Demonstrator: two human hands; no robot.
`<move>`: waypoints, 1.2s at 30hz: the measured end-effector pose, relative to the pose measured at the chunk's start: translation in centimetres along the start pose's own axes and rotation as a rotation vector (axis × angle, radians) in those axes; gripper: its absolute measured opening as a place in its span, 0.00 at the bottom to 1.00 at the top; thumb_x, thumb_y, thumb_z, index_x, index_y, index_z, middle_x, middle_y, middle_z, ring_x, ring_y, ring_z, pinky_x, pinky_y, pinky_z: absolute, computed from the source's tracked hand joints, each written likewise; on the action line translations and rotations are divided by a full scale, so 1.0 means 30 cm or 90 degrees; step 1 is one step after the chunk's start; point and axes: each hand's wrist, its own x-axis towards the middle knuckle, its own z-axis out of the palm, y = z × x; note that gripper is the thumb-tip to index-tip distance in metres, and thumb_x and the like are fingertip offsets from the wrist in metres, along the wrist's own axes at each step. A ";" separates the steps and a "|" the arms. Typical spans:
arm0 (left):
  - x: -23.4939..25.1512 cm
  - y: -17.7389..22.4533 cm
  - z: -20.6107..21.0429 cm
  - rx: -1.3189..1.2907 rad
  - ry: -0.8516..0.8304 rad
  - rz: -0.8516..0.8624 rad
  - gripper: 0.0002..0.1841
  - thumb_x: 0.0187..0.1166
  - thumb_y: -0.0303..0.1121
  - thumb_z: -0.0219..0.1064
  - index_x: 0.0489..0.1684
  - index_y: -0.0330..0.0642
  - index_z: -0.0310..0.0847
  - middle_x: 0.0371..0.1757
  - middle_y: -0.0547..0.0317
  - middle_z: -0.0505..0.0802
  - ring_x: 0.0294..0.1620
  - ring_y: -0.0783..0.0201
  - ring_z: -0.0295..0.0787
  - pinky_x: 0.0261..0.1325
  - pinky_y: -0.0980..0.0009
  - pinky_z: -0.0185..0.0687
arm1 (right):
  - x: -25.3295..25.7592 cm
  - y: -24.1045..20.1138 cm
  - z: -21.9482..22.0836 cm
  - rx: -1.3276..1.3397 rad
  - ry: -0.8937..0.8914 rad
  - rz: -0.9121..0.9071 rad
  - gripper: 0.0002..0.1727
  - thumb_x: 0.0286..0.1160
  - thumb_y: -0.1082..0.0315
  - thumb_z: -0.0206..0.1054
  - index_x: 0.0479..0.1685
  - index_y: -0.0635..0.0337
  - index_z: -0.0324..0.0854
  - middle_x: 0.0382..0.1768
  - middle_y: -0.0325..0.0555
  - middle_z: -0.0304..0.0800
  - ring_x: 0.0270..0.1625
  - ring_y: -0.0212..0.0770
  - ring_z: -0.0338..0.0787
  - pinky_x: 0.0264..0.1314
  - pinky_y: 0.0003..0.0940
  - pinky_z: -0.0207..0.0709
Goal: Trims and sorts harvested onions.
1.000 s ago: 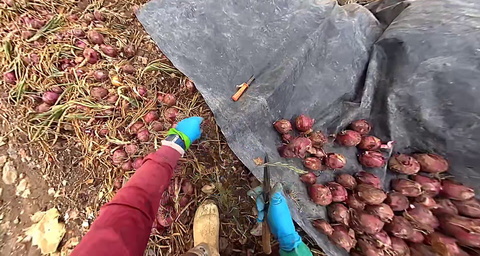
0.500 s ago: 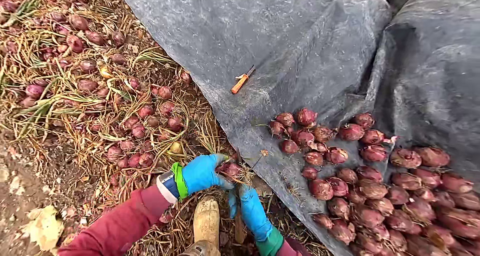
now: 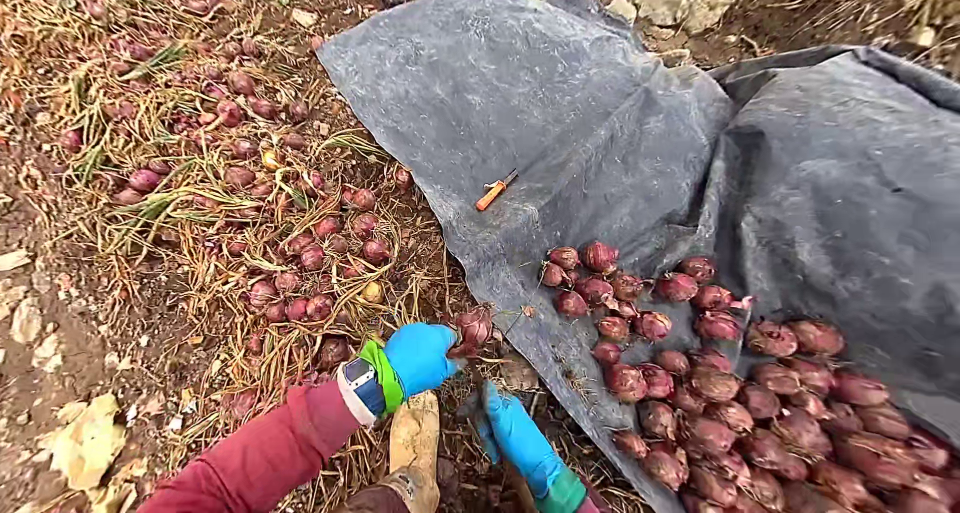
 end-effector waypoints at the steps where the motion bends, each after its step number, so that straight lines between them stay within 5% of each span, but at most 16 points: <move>1: -0.011 0.050 0.010 0.063 -0.084 0.067 0.19 0.83 0.51 0.64 0.46 0.44 0.88 0.45 0.49 0.94 0.52 0.45 0.92 0.56 0.37 0.84 | 0.005 -0.013 -0.009 -0.039 -0.028 -0.013 0.50 0.75 0.18 0.36 0.47 0.55 0.87 0.17 0.41 0.81 0.14 0.39 0.78 0.18 0.37 0.78; 4: 0.030 0.090 0.005 0.082 -0.149 0.117 0.15 0.87 0.45 0.62 0.52 0.44 0.88 0.50 0.46 0.94 0.56 0.42 0.91 0.57 0.34 0.82 | 0.012 -0.049 -0.043 0.016 0.057 -0.074 0.45 0.82 0.26 0.32 0.41 0.56 0.84 0.15 0.39 0.80 0.13 0.38 0.77 0.15 0.37 0.76; 7: 0.203 -0.119 -0.090 -0.021 0.103 -0.122 0.19 0.88 0.53 0.59 0.59 0.54 0.90 0.55 0.54 0.96 0.59 0.48 0.93 0.62 0.37 0.84 | 0.048 -0.045 -0.127 0.198 0.232 -0.173 0.56 0.76 0.20 0.25 0.48 0.62 0.84 0.13 0.44 0.78 0.09 0.42 0.76 0.11 0.42 0.78; 10: 0.435 -0.423 -0.190 -0.122 0.300 -0.399 0.36 0.84 0.67 0.54 0.69 0.44 0.83 0.58 0.39 0.94 0.63 0.37 0.91 0.63 0.30 0.82 | 0.067 -0.006 -0.176 0.188 0.250 -0.140 0.52 0.85 0.29 0.24 0.56 0.66 0.85 0.18 0.50 0.85 0.14 0.47 0.83 0.16 0.46 0.84; 13: 0.644 -0.606 -0.215 -0.168 0.259 -0.517 0.48 0.71 0.79 0.58 0.54 0.33 0.89 0.58 0.32 0.92 0.65 0.36 0.90 0.66 0.30 0.80 | 0.081 0.043 -0.133 0.182 0.191 0.000 0.35 0.93 0.42 0.42 0.64 0.61 0.87 0.27 0.55 0.92 0.25 0.51 0.92 0.32 0.49 0.91; 15: 0.738 -0.620 -0.230 -0.115 0.193 -0.541 0.43 0.68 0.75 0.66 0.44 0.35 0.92 0.55 0.36 0.94 0.63 0.38 0.91 0.64 0.30 0.81 | 0.097 0.071 -0.092 0.145 0.192 0.075 0.26 0.89 0.46 0.55 0.60 0.55 0.92 0.27 0.52 0.94 0.29 0.48 0.95 0.39 0.47 0.92; 17: 0.777 -0.628 -0.238 -0.050 0.153 -0.560 0.37 0.63 0.69 0.74 0.40 0.36 0.93 0.53 0.38 0.94 0.60 0.39 0.92 0.61 0.30 0.83 | 0.088 0.113 -0.042 0.120 0.182 0.117 0.24 0.87 0.45 0.58 0.58 0.50 0.93 0.28 0.48 0.95 0.31 0.44 0.95 0.41 0.44 0.91; 19: 0.763 -0.650 -0.248 0.019 0.176 -0.523 0.31 0.56 0.60 0.81 0.42 0.38 0.91 0.51 0.38 0.94 0.57 0.38 0.92 0.56 0.30 0.85 | 0.102 0.123 -0.005 0.172 0.161 0.102 0.28 0.91 0.46 0.52 0.63 0.56 0.90 0.29 0.52 0.96 0.33 0.48 0.97 0.43 0.47 0.93; 22: 0.697 -0.633 -0.166 -0.010 0.273 -0.363 0.45 0.42 0.44 0.89 0.71 0.42 0.81 0.65 0.34 0.88 0.65 0.35 0.87 0.61 0.31 0.85 | 0.096 0.139 0.013 0.263 0.139 0.102 0.37 0.93 0.41 0.38 0.71 0.60 0.83 0.34 0.58 0.95 0.31 0.54 0.96 0.38 0.51 0.93; 24: 0.579 -0.536 -0.079 -0.232 0.315 -0.259 0.55 0.43 0.32 0.91 0.85 0.42 0.68 0.78 0.36 0.79 0.77 0.40 0.79 0.74 0.37 0.80 | 0.094 0.165 0.014 0.298 0.148 0.143 0.45 0.91 0.35 0.29 0.69 0.60 0.83 0.32 0.60 0.94 0.29 0.55 0.95 0.34 0.52 0.92; 26: 0.402 -0.376 -0.026 -0.521 0.321 -0.174 0.56 0.50 0.21 0.87 0.90 0.45 0.59 0.77 0.42 0.83 0.71 0.48 0.86 0.69 0.46 0.86 | 0.113 0.179 0.003 0.329 0.143 0.174 0.50 0.89 0.32 0.24 0.67 0.62 0.84 0.29 0.59 0.92 0.26 0.54 0.92 0.31 0.51 0.90; 28: 0.267 -0.247 0.007 -0.698 0.298 -0.126 0.43 0.53 0.17 0.82 0.78 0.45 0.73 0.58 0.45 0.92 0.44 0.52 0.92 0.41 0.55 0.91 | 0.130 0.167 -0.007 0.331 0.113 0.162 0.52 0.87 0.31 0.22 0.65 0.63 0.84 0.27 0.58 0.90 0.25 0.53 0.91 0.30 0.50 0.89; 29: 0.217 -0.202 0.004 -0.696 0.260 -0.107 0.36 0.54 0.16 0.82 0.70 0.41 0.78 0.51 0.46 0.94 0.39 0.55 0.92 0.38 0.58 0.91 | 0.136 0.142 -0.014 0.319 0.088 0.123 0.51 0.88 0.32 0.23 0.64 0.64 0.84 0.26 0.57 0.89 0.25 0.51 0.90 0.29 0.49 0.89; 32: 0.121 -0.129 0.003 -0.391 0.136 -0.043 0.19 0.63 0.25 0.83 0.54 0.44 0.87 0.43 0.58 0.97 0.45 0.62 0.96 0.52 0.56 0.93 | 0.123 0.007 -0.034 0.258 0.024 -0.054 0.47 0.85 0.29 0.39 0.56 0.68 0.84 0.22 0.48 0.88 0.21 0.45 0.89 0.27 0.43 0.90; 34: 0.083 -0.105 0.031 -0.220 0.088 -0.009 0.13 0.66 0.35 0.83 0.45 0.46 0.90 0.38 0.58 0.96 0.41 0.59 0.94 0.51 0.49 0.90 | 0.098 -0.091 -0.039 0.189 0.033 -0.105 0.42 0.75 0.24 0.55 0.36 0.62 0.84 0.20 0.43 0.87 0.21 0.41 0.89 0.27 0.38 0.89; 36: 0.033 -0.092 0.047 -0.151 0.024 0.022 0.22 0.60 0.52 0.87 0.41 0.47 0.90 0.37 0.58 0.95 0.43 0.58 0.93 0.52 0.48 0.88 | 0.061 -0.140 -0.043 0.108 0.060 -0.146 0.41 0.70 0.22 0.58 0.28 0.57 0.84 0.19 0.39 0.86 0.21 0.36 0.88 0.27 0.34 0.87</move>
